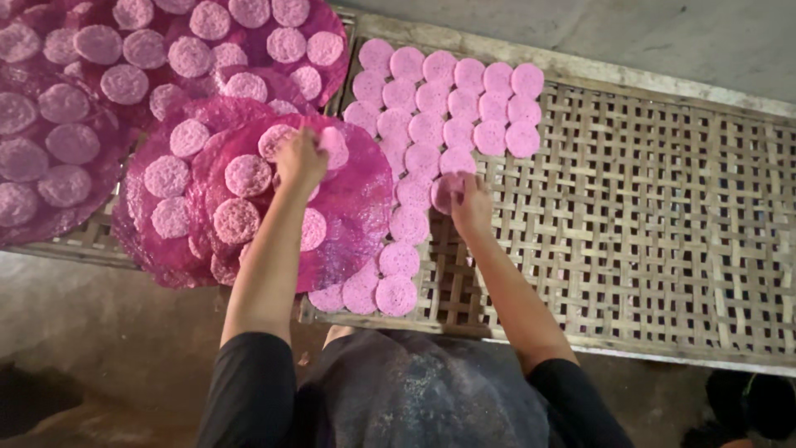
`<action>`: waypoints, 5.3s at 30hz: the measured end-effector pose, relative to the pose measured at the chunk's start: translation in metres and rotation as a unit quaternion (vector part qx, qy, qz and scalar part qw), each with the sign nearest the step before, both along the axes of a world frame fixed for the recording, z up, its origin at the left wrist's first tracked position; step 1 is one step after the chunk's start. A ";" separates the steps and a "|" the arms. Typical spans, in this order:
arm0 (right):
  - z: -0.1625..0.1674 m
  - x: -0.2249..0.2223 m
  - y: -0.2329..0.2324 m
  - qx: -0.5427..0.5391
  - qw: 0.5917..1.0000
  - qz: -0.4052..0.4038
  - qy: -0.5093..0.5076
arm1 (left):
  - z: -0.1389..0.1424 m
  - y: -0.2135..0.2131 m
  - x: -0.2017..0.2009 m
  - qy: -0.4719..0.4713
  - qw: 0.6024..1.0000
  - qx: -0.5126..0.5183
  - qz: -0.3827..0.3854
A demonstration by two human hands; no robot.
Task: The person repeatedly picks up small pink circular items from a large pink sheet and places them in neat rows on a woven mat. The person handles the items by hand, arranging them in a grid pattern across the mat surface.
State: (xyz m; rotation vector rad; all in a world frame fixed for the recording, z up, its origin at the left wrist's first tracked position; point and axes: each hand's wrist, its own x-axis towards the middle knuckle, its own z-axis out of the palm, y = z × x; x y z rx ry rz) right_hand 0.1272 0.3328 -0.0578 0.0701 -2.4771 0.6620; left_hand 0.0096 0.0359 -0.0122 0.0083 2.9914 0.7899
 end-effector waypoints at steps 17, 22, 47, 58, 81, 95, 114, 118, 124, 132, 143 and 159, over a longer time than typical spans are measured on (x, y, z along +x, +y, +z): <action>-0.063 0.069 0.002 -0.188 0.955 0.012 -0.230 | -0.055 -0.036 0.113 0.077 0.982 -0.080 -0.154; -0.047 0.064 -0.009 -0.136 0.985 0.002 -0.108 | -0.055 -0.047 0.106 0.007 0.971 -0.156 -0.184; -0.070 0.143 -0.023 -0.225 0.954 -0.021 -0.197 | -0.075 -0.068 0.052 0.016 0.980 -0.179 -0.085; -0.036 0.138 -0.035 -0.306 0.918 -0.047 -0.246 | 0.001 -0.045 0.071 -0.221 0.974 0.038 -0.026; -0.036 0.185 -0.040 -0.118 0.975 0.000 -0.186 | -0.072 -0.127 0.188 -0.062 0.995 -0.072 -0.024; -0.002 0.112 -0.099 -0.251 0.918 0.231 -0.202 | -0.042 -0.057 0.183 0.096 0.992 -0.030 -0.081; 0.012 0.086 -0.042 -0.253 0.954 0.135 -0.087 | -0.042 -0.033 0.031 0.068 0.966 -0.205 0.139; 0.000 0.054 -0.060 -0.326 0.917 0.157 -0.168 | -0.045 -0.015 0.029 0.076 0.994 0.007 0.084; -0.029 -0.029 -0.048 -0.801 0.511 0.167 -0.264 | -0.025 0.085 0.061 -0.223 0.738 0.634 0.053; -0.030 -0.040 0.095 -0.642 0.728 0.016 -0.239 | -0.027 0.026 0.096 0.036 0.980 -0.122 -0.153; -0.039 -0.049 0.103 -0.072 0.994 -0.059 -0.059 | -0.066 -0.052 0.092 0.076 0.974 -0.213 -0.013; -0.069 0.021 0.013 -0.660 0.618 0.081 -0.419 | -0.014 0.104 0.156 0.114 0.980 0.043 -0.158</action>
